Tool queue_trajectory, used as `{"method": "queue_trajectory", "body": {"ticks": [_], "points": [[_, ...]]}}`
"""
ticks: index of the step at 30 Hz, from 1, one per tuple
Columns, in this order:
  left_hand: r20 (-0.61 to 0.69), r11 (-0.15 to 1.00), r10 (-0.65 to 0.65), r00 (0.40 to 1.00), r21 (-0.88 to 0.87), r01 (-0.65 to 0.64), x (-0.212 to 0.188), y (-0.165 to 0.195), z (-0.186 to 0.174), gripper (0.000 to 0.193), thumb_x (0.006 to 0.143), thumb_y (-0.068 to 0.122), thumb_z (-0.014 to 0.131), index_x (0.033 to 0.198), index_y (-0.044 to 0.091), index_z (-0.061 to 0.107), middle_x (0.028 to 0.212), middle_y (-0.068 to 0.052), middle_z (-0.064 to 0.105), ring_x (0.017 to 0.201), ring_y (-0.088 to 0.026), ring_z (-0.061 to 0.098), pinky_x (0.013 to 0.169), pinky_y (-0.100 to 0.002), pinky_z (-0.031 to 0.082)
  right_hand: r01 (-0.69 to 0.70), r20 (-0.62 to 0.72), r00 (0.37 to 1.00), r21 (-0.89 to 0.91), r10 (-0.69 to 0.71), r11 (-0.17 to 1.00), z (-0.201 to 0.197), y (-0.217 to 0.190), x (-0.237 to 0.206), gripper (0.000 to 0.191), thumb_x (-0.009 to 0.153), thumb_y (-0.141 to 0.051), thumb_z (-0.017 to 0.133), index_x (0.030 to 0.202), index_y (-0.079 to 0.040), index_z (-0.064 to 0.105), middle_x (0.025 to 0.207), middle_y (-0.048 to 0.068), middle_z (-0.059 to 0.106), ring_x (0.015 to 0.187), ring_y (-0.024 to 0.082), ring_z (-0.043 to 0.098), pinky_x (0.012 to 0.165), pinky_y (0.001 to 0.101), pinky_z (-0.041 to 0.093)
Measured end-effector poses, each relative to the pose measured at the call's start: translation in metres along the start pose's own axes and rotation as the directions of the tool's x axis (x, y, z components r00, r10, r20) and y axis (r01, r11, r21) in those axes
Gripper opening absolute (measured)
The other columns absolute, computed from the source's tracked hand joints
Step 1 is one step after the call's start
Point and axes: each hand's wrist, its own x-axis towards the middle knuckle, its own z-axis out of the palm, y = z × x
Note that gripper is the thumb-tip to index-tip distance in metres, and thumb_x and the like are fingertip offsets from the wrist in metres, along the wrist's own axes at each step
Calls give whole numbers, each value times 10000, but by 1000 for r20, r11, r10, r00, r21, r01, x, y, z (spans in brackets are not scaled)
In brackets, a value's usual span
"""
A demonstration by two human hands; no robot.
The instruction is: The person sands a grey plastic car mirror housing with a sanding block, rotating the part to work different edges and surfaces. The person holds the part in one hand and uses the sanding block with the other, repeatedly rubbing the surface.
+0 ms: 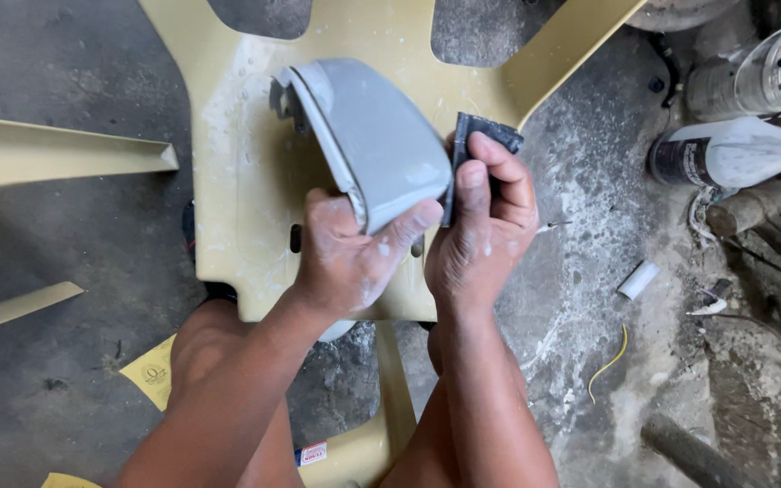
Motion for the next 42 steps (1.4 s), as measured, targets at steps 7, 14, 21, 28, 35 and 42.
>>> {"method": "queue_trajectory", "body": {"ticks": [7, 14, 21, 28, 35, 42], "points": [[15, 998, -48, 999, 49, 47, 1, 0, -3, 208, 1023, 163, 738, 1139, -9, 750, 1007, -56, 792, 885, -98, 728, 808, -264, 604, 125, 148, 983, -117, -108, 985, -6, 1, -1, 269, 1046, -143, 778, 1241, -11, 648, 1267, 134, 700, 1193, 194, 665, 1118, 343, 518], [43, 996, -93, 995, -5, 94, -1, -5, -1, 208, 1025, 187, 732, 1109, 0, 767, 958, -58, 783, 840, -98, 692, 741, -268, 575, 89, 124, 989, -108, -75, 990, -9, 2, 0, 352, 1039, -164, 773, 1331, -8, 653, 1275, 133, 689, 1187, 184, 654, 1104, 326, 516], [38, 996, -5, 999, 89, 1, -5, -8, -3, 240, 1020, 220, 730, 1123, 4, 756, 1021, -61, 792, 903, -106, 742, 821, -272, 607, -59, 30, 998, 43, 58, 997, -12, 1, 0, 325, 1026, -118, 767, 1294, 34, 663, 1271, 162, 700, 1184, 230, 669, 1105, 378, 530], [-26, 998, -48, 998, 33, 49, -10, -6, -2, 241, 1033, 207, 725, 1135, -11, 745, 1031, -59, 777, 933, -121, 714, 854, -272, 582, -30, 162, 986, -60, 39, 998, -16, 0, 2, 324, 1018, -91, 780, 1298, 17, 657, 1257, 135, 702, 1187, 191, 659, 1113, 345, 513], [1, 977, -211, 977, 41, 211, -6, -8, -9, 244, 971, 235, 737, 1042, 11, 804, 899, -53, 813, 748, -115, 724, 675, -269, 573, -104, 214, 972, 41, 93, 994, -22, -3, 7, 312, 1010, -40, 779, 1298, -10, 664, 1325, 123, 690, 1200, 180, 654, 1123, 330, 497], [-26, 994, -107, 994, 2, 107, -9, -4, -15, 255, 1052, 214, 705, 1159, -13, 750, 1064, -74, 766, 974, -119, 695, 883, -268, 568, -79, 143, 987, -2, 78, 997, -11, 2, 7, 302, 1019, -85, 785, 1285, 2, 672, 1218, 119, 701, 1121, 169, 663, 1077, 320, 526]]}}
